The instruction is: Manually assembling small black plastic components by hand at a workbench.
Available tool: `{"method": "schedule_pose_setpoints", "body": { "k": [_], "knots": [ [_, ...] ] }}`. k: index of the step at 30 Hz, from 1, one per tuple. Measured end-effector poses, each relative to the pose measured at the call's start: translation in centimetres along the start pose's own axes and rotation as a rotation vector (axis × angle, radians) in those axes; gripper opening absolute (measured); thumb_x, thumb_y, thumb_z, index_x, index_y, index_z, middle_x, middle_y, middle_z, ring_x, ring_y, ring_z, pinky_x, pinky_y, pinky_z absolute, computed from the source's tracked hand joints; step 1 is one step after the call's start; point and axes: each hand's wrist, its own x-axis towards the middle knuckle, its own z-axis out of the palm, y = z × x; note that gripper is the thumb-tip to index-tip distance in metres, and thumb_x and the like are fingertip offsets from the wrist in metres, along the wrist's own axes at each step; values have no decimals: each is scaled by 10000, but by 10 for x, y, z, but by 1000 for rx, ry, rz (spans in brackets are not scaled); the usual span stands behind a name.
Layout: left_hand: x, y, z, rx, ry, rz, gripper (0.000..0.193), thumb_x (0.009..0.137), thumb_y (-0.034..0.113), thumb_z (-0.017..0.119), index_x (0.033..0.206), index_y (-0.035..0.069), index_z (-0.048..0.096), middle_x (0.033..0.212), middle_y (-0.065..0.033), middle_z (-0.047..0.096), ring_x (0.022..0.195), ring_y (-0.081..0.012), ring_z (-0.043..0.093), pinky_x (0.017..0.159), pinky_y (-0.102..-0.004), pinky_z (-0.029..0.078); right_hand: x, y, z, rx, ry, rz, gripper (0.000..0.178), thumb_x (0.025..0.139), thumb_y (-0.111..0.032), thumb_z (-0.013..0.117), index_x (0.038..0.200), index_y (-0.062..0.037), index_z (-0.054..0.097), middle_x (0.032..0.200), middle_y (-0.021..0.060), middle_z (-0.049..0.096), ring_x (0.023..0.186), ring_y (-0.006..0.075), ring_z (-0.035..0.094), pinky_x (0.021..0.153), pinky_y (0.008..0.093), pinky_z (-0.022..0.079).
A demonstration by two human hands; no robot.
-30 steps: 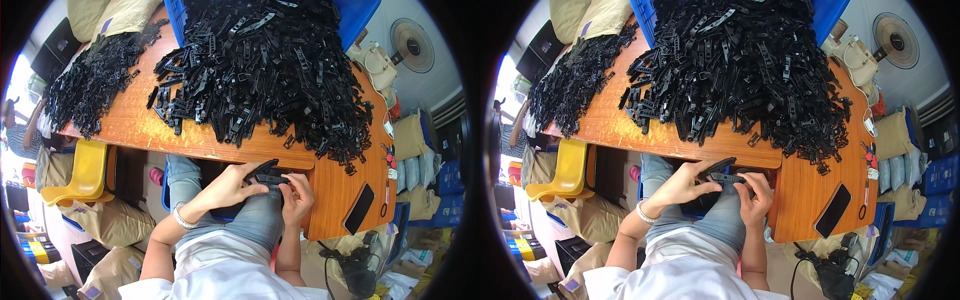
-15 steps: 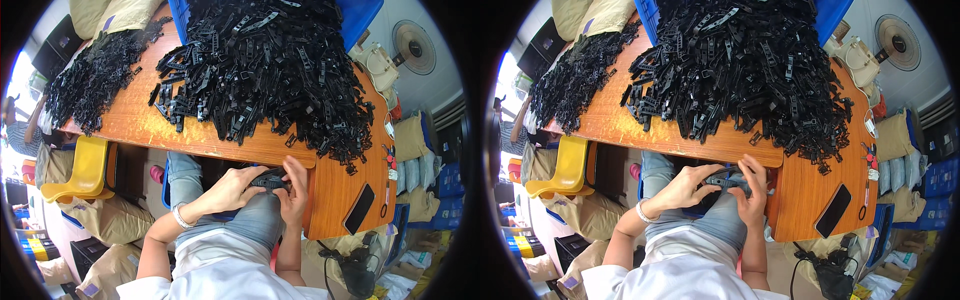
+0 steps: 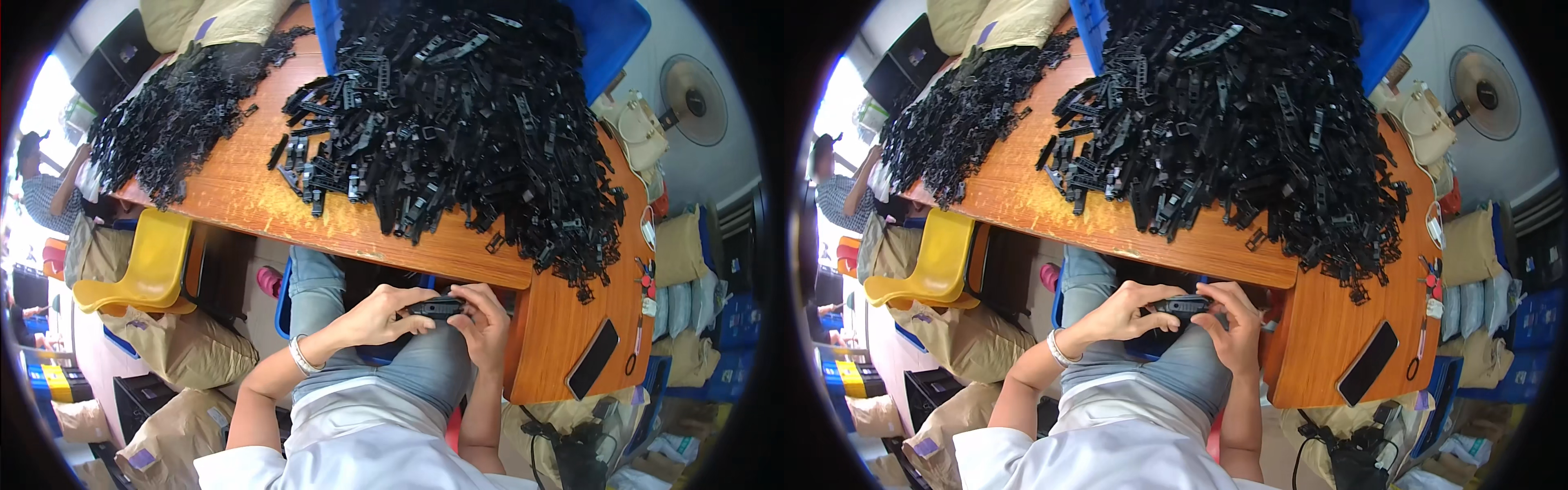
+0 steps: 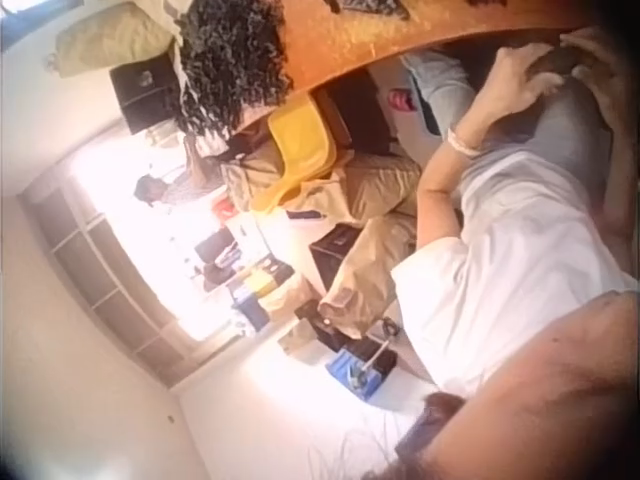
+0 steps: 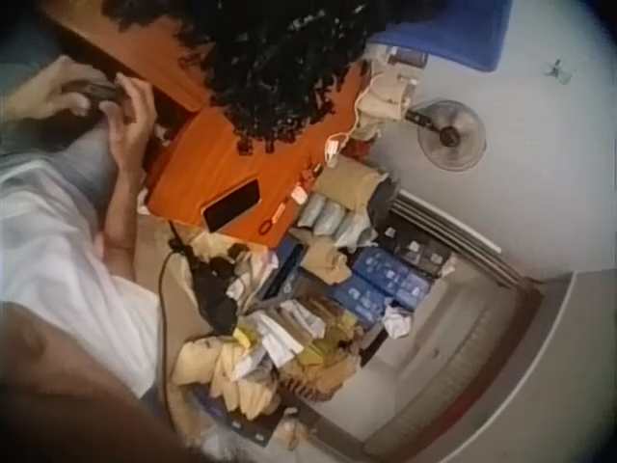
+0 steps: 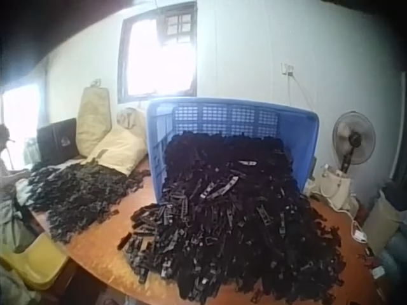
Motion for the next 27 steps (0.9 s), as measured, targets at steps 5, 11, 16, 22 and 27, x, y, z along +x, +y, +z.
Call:
{"method": "schedule_pose_setpoints", "body": {
  "k": [5, 11, 16, 22, 27],
  "knots": [
    [-2, -10, -31, 259, 63, 114, 283, 761, 190, 689, 933, -24, 621, 778, -133, 633, 652, -225, 608, 611, -307, 468, -3, 9, 15, -83, -176, 37, 202, 765, 22, 622, 963, -8, 646, 883, 92, 594, 747, 145, 572, 603, 227, 455],
    [18, -17, -119, 338, 744, 28, 64, 796, 29, 610, 816, -30, 624, 704, -63, 598, 646, -105, 568, 582, -233, 439, -6, 21, 17, -7, -165, 54, 175, 816, 83, 517, 942, 48, 632, 879, 126, 618, 717, 170, 632, 597, 233, 506],
    [50, -57, -211, 780, 1059, 74, 90, 770, 58, 598, 820, 1, 647, 803, -146, 594, 683, -261, 601, 642, -322, 472, -13, 31, 8, -8, -153, 132, 159, 839, 56, 507, 933, 62, 635, 838, 118, 619, 707, 156, 623, 597, 216, 495],
    [100, -76, -258, 822, 1037, 31, 140, 800, 86, 544, 842, 4, 649, 863, -149, 607, 866, -302, 573, 778, -369, 454, -22, 43, 4, -7, -135, 290, 148, 833, 44, 524, 927, 52, 637, 810, 115, 629, 695, 159, 629, 596, 221, 497],
    [127, -89, -288, 902, 906, -73, 404, 802, 126, 553, 1203, 89, 510, 1330, -169, 398, 1182, -373, 398, 970, -430, 354, -16, 44, 7, -62, -181, 312, 150, 834, 43, 526, 931, 56, 639, 801, 116, 631, 699, 156, 626, 609, 224, 493]
  ]
}}
